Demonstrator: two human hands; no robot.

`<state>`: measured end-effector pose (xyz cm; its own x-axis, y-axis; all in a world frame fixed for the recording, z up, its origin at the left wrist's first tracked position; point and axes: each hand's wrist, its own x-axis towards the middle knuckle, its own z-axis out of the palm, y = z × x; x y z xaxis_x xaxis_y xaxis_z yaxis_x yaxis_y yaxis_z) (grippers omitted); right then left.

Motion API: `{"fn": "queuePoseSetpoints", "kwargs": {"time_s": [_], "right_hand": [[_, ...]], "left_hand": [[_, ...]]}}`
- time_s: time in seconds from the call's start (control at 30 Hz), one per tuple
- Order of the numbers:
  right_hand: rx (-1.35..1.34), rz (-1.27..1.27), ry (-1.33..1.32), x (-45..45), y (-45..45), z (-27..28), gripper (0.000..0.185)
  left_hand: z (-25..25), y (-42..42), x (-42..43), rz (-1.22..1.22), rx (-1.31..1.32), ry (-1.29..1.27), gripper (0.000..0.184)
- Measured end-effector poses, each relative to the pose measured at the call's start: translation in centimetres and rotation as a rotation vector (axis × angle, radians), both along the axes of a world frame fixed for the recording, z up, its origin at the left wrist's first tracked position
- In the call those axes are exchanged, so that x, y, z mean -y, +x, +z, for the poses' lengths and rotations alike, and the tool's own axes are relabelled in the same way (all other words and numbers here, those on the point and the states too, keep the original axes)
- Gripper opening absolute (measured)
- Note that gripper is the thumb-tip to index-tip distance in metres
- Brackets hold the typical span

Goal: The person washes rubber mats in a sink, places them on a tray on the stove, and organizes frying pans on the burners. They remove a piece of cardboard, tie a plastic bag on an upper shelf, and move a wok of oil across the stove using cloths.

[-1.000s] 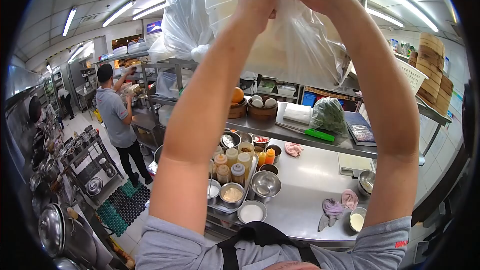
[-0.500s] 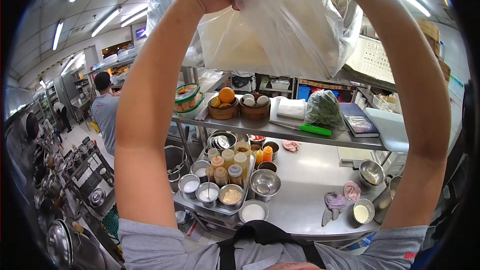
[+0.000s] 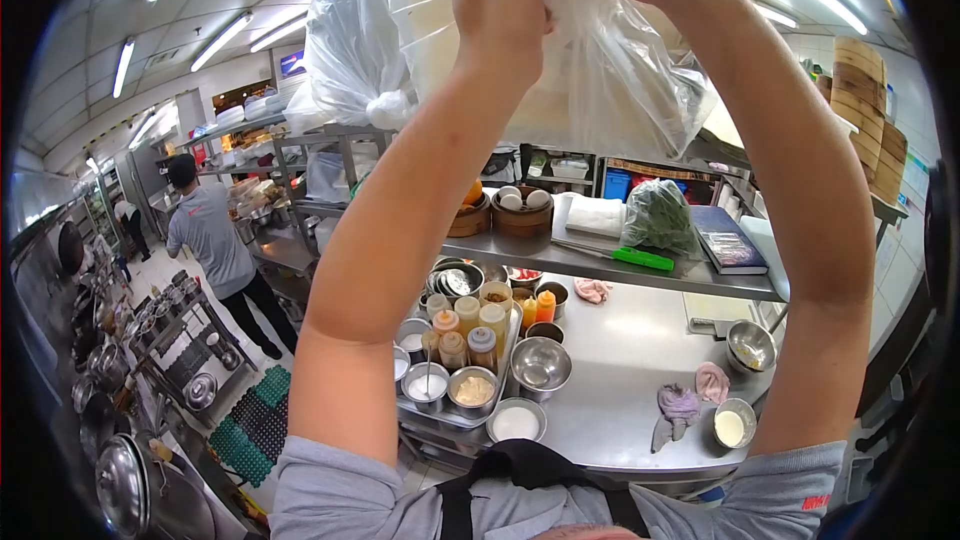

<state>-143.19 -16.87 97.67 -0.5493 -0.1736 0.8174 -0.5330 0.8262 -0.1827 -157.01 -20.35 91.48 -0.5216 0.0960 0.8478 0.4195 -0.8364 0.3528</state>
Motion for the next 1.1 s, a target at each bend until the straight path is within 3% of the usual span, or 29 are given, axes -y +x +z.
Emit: {"fn": "queuePoseSetpoints", "kwargs": {"time_s": [0.03, 0.07, 0.13, 0.17, 0.23, 0.27, 0.3, 0.4, 0.5, 0.63, 0.7, 0.77, 0.83, 0.87, 0.93, 1.03, 1.1], "right_hand": [[0.093, 0.369, -0.484, 1.2, -0.2, -0.5, 0.073], [0.096, 0.370, -0.484, 0.8, -0.3, -0.5, 0.073], [0.079, 0.404, -0.316, -0.5, 0.1, -0.4, 0.075], [0.076, 0.400, -0.318, -0.6, 0.9, -0.1, 0.075], [0.107, -0.122, 0.185, -0.3, 3.1, 0.8, 0.073], [-0.022, -0.323, 0.318, -2.8, 1.5, 2.1, 0.068], [-0.023, -0.326, 0.312, -2.8, 1.7, 1.9, 0.068], [-0.240, -0.565, 0.620, -1.3, 2.7, 1.8, 0.054], [-0.321, -0.622, 0.502, 1.4, 4.4, 0.4, 0.051], [-0.351, -0.577, 0.509, 1.2, 4.9, 0.7, 0.045], [-0.336, -0.611, 0.524, 1.1, 5.1, 0.7, 0.041], [-0.317, -0.650, 0.530, -0.2, 5.2, 0.4, 0.037], [-0.473, -0.790, 0.669, -3.4, 4.5, 0.5, 0.030], [-0.472, -0.791, 0.672, -4.8, 4.0, 1.0, 0.030], [-0.401, -0.852, 0.719, -6.8, 3.3, 1.9, 0.019], [-0.552, -0.818, 0.603, -5.1, 3.5, -0.5, 0.014], [-0.490, -0.830, 0.663, -6.8, 3.8, 0.9, 0.014]], "left_hand": [[0.2, 0.6, 0.5, -0.427, 0.177, -0.098, 0.033], [1.2, -1.0, -0.2, -0.425, 0.179, -0.098, 0.033], [4.2, -5.9, -2.7, -0.620, -0.201, -0.339, 0.029], [4.2, -4.8, -1.6, -0.624, -0.203, -0.342, 0.029], [4.5, -1.0, 2.0, -0.339, -0.243, -0.511, 0.028], [5.2, -1.7, 2.6, -0.195, -0.205, -0.647, 0.027], [5.7, -2.4, 2.9, -0.197, -0.207, -0.653, 0.027], [6.4, -3.7, 3.8, -0.218, -0.297, -0.751, 0.028], [6.3, -6.6, 6.6, -0.283, -0.516, -0.747, 0.027], [5.3, -2.4, 11.2, -0.449, -0.503, -0.809, 0.026], [2.5, -1.0, 9.1, 0.970, -0.844, -0.145, 0.024], [2.4, -3.4, 7.4, 0.994, -0.915, -0.017, 0.024], [1.8, -5.1, 6.8, 1.287, -0.886, -0.204, 0.021], [2.1, -6.7, 5.8, 1.176, -0.970, -0.088, 0.015], [2.6, -8.0, 4.9, 1.175, -0.968, -0.108, 0.014], [3.0, -8.2, 4.7, 1.183, -0.979, -0.137, 0.014], [3.0, -8.4, 4.8, 1.185, -0.989, -0.163, 0.014]]}}
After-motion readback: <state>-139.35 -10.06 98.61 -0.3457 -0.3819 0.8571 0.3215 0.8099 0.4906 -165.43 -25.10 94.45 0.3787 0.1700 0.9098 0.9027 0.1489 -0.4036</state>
